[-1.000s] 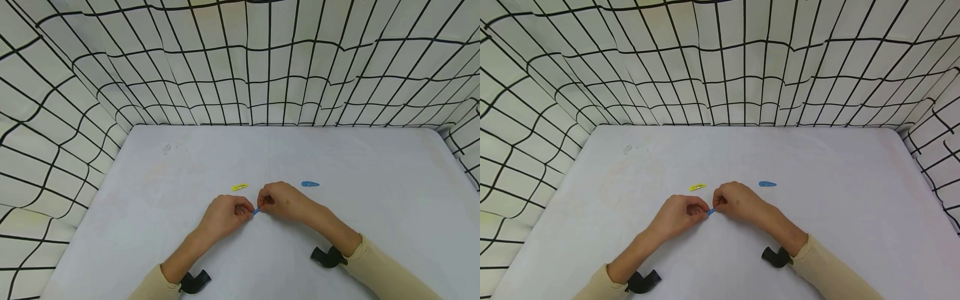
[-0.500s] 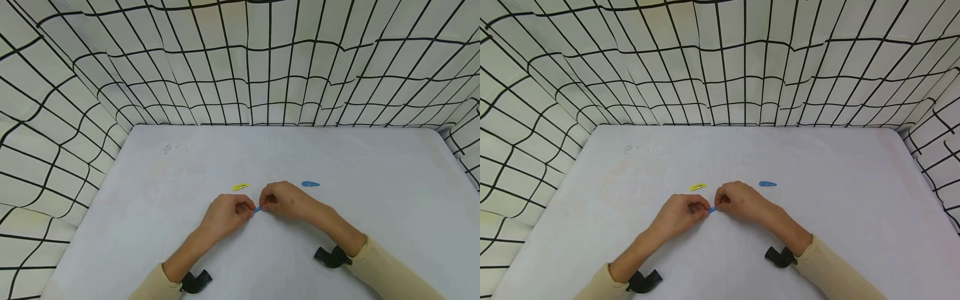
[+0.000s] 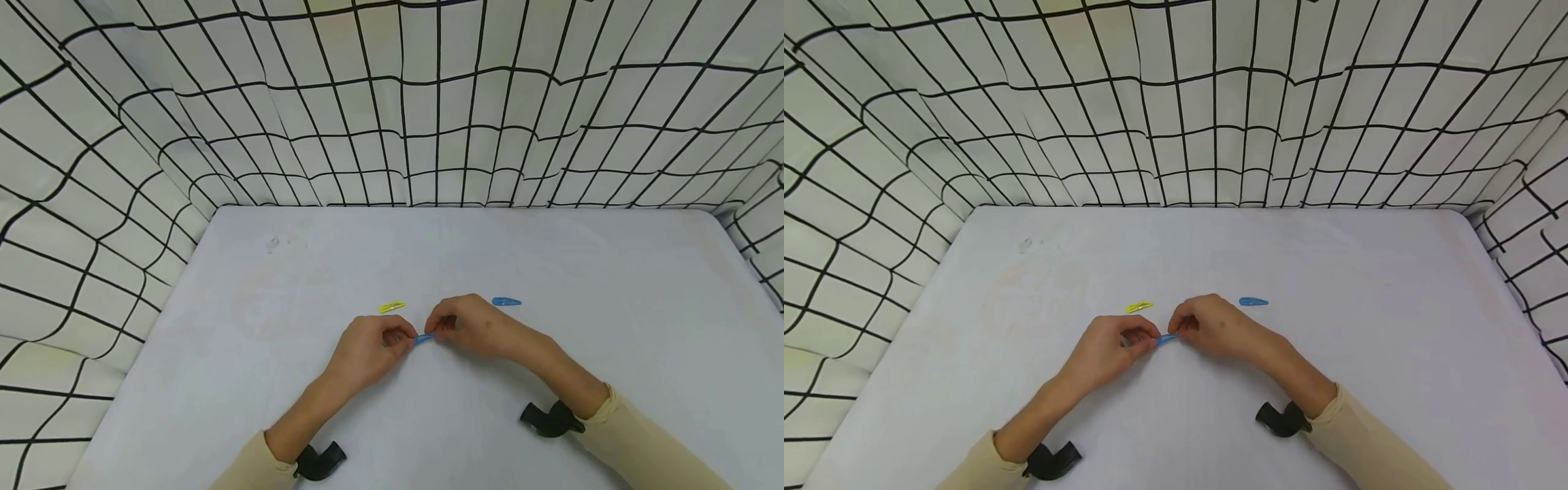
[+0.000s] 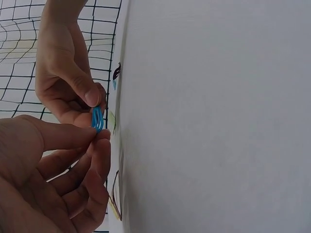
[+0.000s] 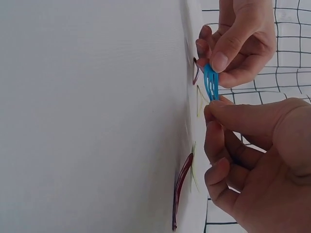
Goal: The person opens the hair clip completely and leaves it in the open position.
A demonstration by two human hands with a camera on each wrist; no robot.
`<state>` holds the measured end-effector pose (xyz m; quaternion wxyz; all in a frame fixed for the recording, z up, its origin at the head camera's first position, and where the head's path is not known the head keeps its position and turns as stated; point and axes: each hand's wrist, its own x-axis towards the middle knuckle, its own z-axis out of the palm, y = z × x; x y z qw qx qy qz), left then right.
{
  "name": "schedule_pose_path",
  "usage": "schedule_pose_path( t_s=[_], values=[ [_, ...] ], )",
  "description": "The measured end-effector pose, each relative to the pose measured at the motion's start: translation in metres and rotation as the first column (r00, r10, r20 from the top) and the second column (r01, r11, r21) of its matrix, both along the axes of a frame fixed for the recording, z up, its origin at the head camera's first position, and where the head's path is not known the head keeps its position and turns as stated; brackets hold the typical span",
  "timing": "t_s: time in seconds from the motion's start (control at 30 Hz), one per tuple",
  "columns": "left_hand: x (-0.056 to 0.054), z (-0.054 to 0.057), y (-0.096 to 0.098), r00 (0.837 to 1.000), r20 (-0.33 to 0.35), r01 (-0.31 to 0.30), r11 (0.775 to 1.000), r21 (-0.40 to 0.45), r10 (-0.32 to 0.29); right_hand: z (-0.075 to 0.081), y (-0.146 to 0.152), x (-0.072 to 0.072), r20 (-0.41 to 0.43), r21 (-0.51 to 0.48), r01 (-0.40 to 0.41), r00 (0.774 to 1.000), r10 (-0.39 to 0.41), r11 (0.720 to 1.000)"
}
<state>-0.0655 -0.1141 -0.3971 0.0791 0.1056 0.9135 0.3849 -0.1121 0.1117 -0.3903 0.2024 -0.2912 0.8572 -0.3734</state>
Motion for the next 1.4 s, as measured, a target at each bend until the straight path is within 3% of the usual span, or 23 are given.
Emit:
schedule_pose_path(
  t_s=[0.3, 0.43, 0.6, 0.77, 1.0, 1.23, 1.4],
  values=[
    [0.0004, -0.0007, 0.0008, 0.999, -0.03, -0.04, 0.995, 0.086, 0.043, 0.0003, 0.0031, -0.0006, 0.009, -0.047, 0.041, 0.999, -0.04, 0.998],
    [0.0006, -0.0009, 0.0, 0.997, -0.028, -0.065, 0.989, 0.134, 0.07, -0.0012, 0.0029, -0.0014, 0.069, -0.099, 0.092, 0.994, -0.086, 0.991],
    [0.0002, 0.0, -0.0003, 0.995, -0.017, -0.089, 0.973, 0.214, 0.095, -0.0017, 0.0042, -0.003, 0.203, -0.193, 0.178, 0.969, -0.139, 0.965],
    [-0.0004, 0.0014, 0.0, 0.993, 0.022, -0.115, 0.947, 0.301, 0.114, -0.0031, 0.0055, -0.0042, 0.282, -0.253, 0.232, 0.946, -0.157, 0.939],
    [-0.0007, 0.0025, 0.0, 0.99, 0.08, -0.139, 0.925, 0.355, 0.118, -0.004, 0.0048, -0.0037, 0.287, -0.301, 0.245, 0.945, -0.157, 0.922],
    [-0.0023, 0.002, 0.0007, 0.989, 0.093, -0.143, 0.913, 0.382, 0.116, -0.0037, 0.0037, -0.0039, 0.358, -0.302, 0.312, 0.913, -0.196, 0.901],
    [-0.0034, 0.0033, 0.0023, 0.988, 0.095, -0.149, 0.905, 0.398, 0.12, -0.0034, 0.0036, -0.0052, 0.363, -0.312, 0.333, 0.907, -0.212, 0.89]
  ],
)
